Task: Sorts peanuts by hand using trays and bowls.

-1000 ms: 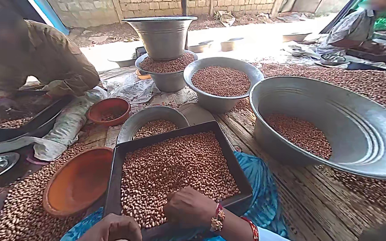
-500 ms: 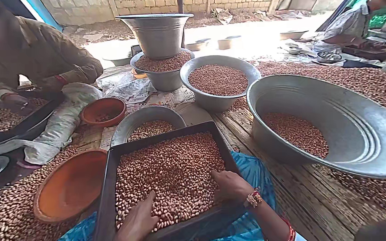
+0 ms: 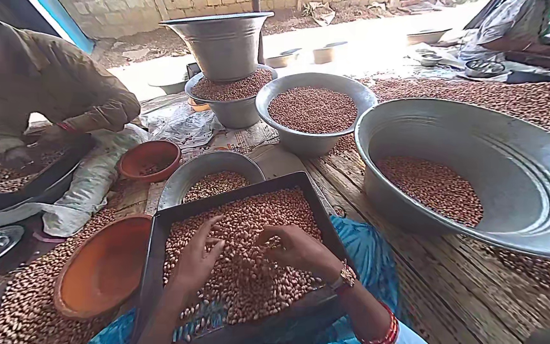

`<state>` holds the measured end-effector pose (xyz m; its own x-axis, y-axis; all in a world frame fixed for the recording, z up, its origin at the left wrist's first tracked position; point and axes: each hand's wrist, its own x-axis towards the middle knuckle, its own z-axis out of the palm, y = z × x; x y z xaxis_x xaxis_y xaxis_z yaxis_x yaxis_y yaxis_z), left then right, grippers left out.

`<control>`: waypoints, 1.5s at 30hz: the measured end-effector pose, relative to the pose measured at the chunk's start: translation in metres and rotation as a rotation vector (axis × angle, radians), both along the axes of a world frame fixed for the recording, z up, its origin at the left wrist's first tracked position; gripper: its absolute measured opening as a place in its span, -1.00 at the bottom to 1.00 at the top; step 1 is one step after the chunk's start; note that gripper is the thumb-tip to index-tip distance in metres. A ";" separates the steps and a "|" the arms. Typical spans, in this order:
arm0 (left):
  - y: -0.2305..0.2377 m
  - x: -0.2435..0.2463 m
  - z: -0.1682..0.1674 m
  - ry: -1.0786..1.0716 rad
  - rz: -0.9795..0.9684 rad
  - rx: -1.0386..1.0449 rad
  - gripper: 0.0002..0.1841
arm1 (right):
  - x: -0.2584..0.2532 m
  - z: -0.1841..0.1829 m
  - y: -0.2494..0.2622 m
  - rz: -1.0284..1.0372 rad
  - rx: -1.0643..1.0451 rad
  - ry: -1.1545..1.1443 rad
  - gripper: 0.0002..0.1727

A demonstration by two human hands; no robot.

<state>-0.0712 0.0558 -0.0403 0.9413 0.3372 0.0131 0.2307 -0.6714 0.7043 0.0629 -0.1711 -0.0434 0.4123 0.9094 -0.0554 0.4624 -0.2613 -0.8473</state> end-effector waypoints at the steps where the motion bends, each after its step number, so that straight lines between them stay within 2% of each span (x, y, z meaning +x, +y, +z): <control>1: 0.015 -0.001 -0.002 -0.013 0.067 0.169 -0.49 | 0.008 0.005 0.001 -0.030 -0.005 -0.073 -0.69; 3: 0.037 -0.004 -0.011 0.074 0.169 0.393 -0.53 | 0.025 0.013 0.009 -0.146 -0.078 -0.219 -0.74; 4: 0.042 -0.005 -0.017 0.190 0.190 0.437 -0.48 | 0.033 0.016 0.014 -0.199 -0.127 -0.272 -0.73; 7: 0.018 -0.010 -0.022 0.603 0.103 0.458 -0.19 | 0.056 0.014 0.038 -0.277 -0.208 -0.377 -0.68; 9: -0.005 -0.013 -0.010 0.718 -0.048 0.361 -0.15 | 0.065 0.006 0.054 -0.281 -0.256 -0.420 -0.66; 10: -0.011 -0.013 -0.001 0.705 -0.123 0.277 -0.20 | 0.068 0.003 0.060 -0.272 -0.280 -0.427 -0.67; 12: -0.014 -0.008 0.012 0.543 -0.129 0.180 -0.44 | 0.069 -0.001 0.067 -0.256 -0.313 -0.416 -0.66; 15: -0.007 0.013 0.010 0.201 0.076 0.277 -0.77 | 0.069 -0.007 0.070 -0.273 -0.302 -0.402 -0.67; 18: 0.003 0.042 -0.001 0.061 0.195 0.413 -0.81 | 0.071 -0.010 0.067 -0.286 -0.297 -0.381 -0.67; 22: 0.010 0.061 -0.014 0.114 0.188 0.447 -0.79 | 0.080 -0.014 0.059 -0.286 -0.277 -0.277 -0.68; 24: 0.017 0.061 -0.016 0.081 0.218 0.294 -0.81 | 0.088 -0.015 0.049 -0.302 -0.122 -0.131 -0.71; 27: 0.040 0.057 -0.021 -0.048 0.253 -0.017 -0.81 | 0.090 -0.012 0.036 -0.353 0.343 0.336 -0.84; 28: 0.042 0.056 -0.021 -0.080 0.257 -0.042 -0.78 | 0.087 -0.008 0.034 -0.381 0.451 0.460 -0.86; 30: 0.036 0.059 -0.017 -0.056 0.248 0.044 -0.76 | 0.082 -0.001 0.030 -0.442 0.526 0.532 -0.85; 32: 0.023 0.065 -0.015 0.013 0.226 0.183 -0.80 | 0.077 -0.001 0.027 -0.463 0.456 0.416 -0.87; 34: 0.015 0.070 -0.019 0.028 0.192 0.267 -0.76 | 0.069 -0.001 0.022 -0.445 0.246 0.147 -0.82; 36: 0.013 0.073 -0.025 0.022 0.182 0.279 -0.75 | 0.053 0.000 0.020 -0.399 0.044 -0.077 -0.75; 38: 0.016 0.072 -0.027 -0.005 0.200 0.232 -0.80 | 0.039 -0.003 0.020 -0.339 -0.056 -0.181 -0.75; 39: 0.020 0.070 -0.027 -0.036 0.209 0.155 -0.83 | 0.033 -0.004 0.020 -0.313 -0.082 -0.214 -0.75; 41: 0.034 0.060 -0.030 -0.157 0.202 -0.182 -0.89 | 0.024 -0.007 0.021 -0.276 -0.118 -0.263 -0.76; 43: 0.040 0.048 -0.026 -0.264 0.179 -0.478 -0.77 | 0.020 -0.009 0.024 -0.243 -0.152 -0.289 -0.74; 45: 0.037 0.033 -0.021 -0.270 0.142 -0.490 -0.70 | 0.020 -0.012 0.026 -0.216 -0.177 -0.305 -0.74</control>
